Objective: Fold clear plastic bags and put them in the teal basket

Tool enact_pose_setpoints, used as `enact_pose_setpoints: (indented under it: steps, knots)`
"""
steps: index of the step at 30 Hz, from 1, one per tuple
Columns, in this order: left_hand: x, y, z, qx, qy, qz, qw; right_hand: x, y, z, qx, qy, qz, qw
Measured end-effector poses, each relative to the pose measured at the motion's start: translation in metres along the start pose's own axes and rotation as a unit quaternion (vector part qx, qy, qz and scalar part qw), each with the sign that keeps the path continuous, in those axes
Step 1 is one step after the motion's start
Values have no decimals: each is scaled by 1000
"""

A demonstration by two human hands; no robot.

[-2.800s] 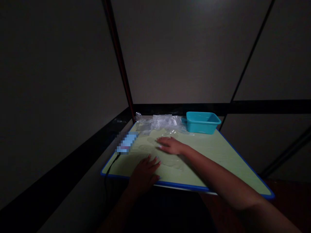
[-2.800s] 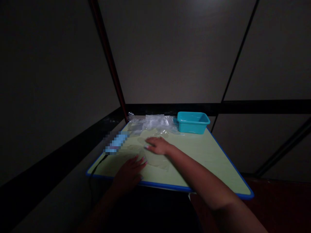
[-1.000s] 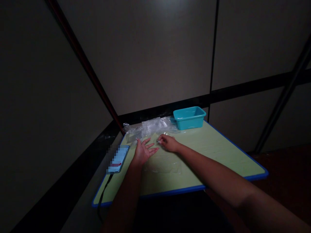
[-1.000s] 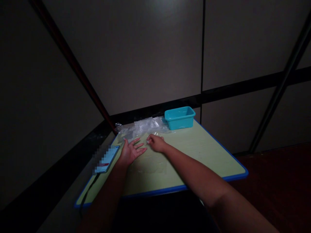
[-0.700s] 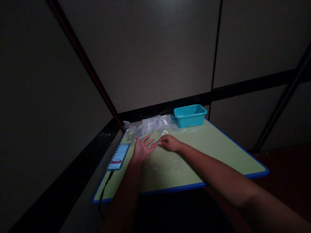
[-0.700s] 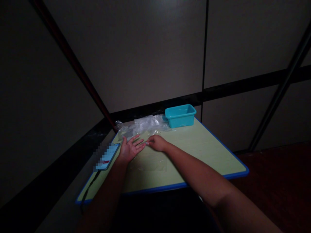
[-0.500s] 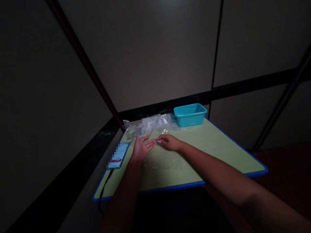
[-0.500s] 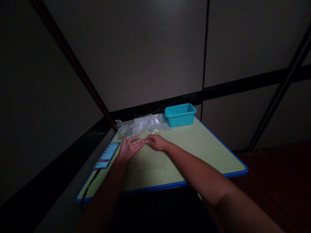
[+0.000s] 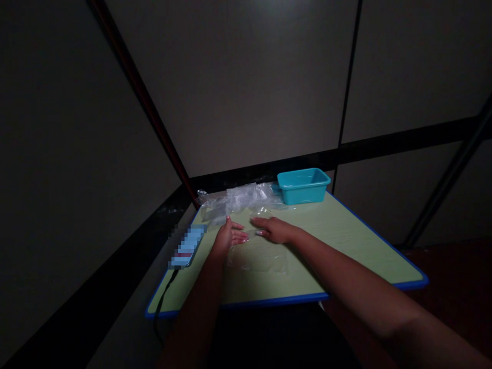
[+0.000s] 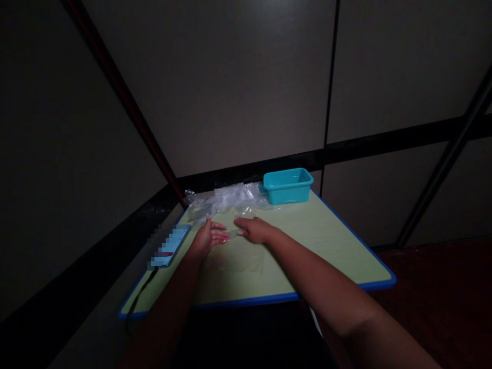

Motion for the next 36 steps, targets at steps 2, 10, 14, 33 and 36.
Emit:
enact_pose_setpoints:
  steps: [2, 10, 14, 33, 36]
  knots:
    - [1, -1, 2, 1, 12, 13, 1000, -2, -3, -2, -12, -38, -9, 999]
    - [2, -4, 10, -65, 45, 104, 991, -11, -14, -7, -46, -143, -55, 987]
    - [1, -4, 10, -92, 60, 147, 983, -13, -14, -7, -62, -165, -67, 982]
    - [-58, -10, -24, -121, -93, 607, 780, -15, -12, -6, -81, -167, -49, 981]
    - [-57, -11, -26, -114, -92, 619, 772, -16, -12, -5, -91, -169, -52, 980]
Point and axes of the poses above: each hand's wrist, its own z-axis towards the middle knuckle, its own x-axis out of the back of the hand, y = z × x, the point moved 4 cm from there along z, towards the middle knuckle, and after that the axes turned 6 degrees about -y, right-handed, at the moved point
